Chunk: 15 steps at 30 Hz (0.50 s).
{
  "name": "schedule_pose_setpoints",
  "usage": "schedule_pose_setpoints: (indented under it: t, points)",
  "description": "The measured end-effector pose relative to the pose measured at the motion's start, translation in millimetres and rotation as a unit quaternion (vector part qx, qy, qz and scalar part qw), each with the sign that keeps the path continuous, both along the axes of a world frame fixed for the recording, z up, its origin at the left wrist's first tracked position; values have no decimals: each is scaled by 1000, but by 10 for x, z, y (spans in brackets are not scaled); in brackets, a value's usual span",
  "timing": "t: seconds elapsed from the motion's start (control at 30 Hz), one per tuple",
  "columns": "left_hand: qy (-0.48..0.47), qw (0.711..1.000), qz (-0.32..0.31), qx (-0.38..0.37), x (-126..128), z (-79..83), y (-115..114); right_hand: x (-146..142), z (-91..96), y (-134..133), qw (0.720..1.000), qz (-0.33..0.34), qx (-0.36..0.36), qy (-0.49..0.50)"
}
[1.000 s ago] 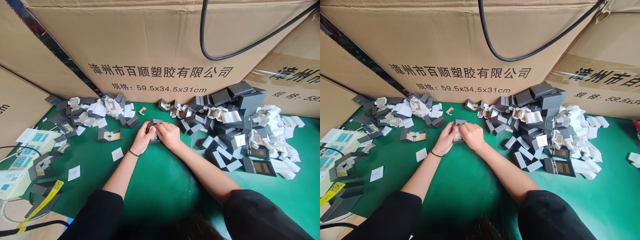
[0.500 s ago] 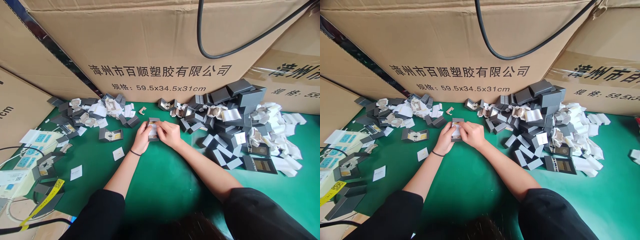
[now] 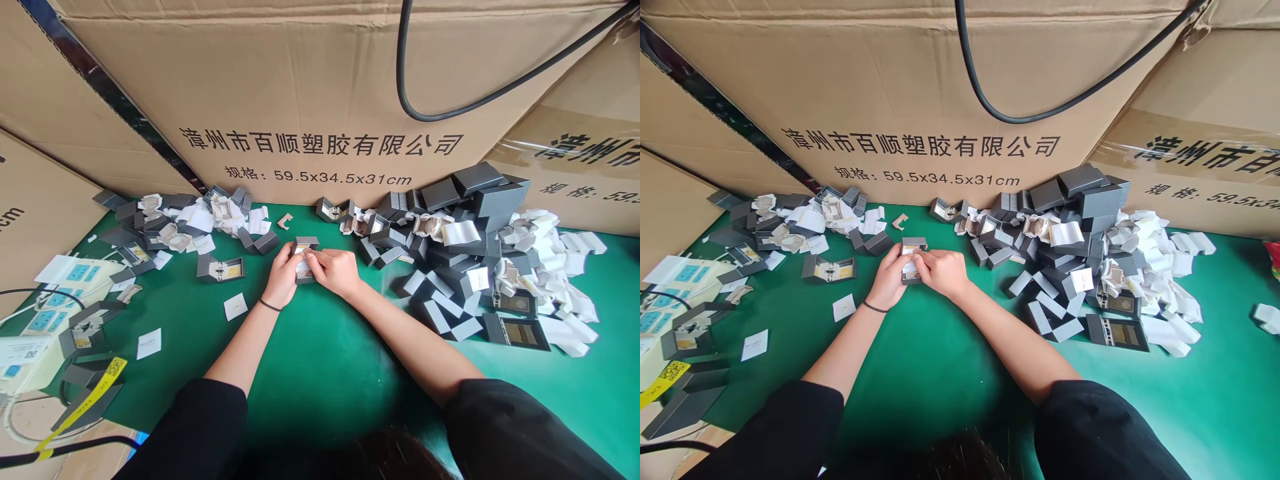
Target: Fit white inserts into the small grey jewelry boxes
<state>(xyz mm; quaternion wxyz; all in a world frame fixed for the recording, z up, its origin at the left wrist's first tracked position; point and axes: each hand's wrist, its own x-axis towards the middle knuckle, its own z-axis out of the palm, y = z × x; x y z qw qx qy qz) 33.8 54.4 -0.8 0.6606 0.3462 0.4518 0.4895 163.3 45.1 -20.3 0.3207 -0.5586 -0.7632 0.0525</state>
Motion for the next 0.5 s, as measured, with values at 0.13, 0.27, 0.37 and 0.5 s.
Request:
schedule_pose_setpoints:
  t: [0.13,0.27,0.37,0.5]
  points:
    - [7,1000,-1,8,-6,-11,8,-7,35,-13,1000,3,-20,-19]
    - [29,999,1,29,-4,-40,3,-31,84,-24,997,2,-46,-55]
    - [23,999,-3,31,-15,-43,0,-35,123,-20,995,-13,-75,-65]
    - [-40,999,-20,-5,-61,-20,22,-2,154,-15,992,-16,-116,-45]
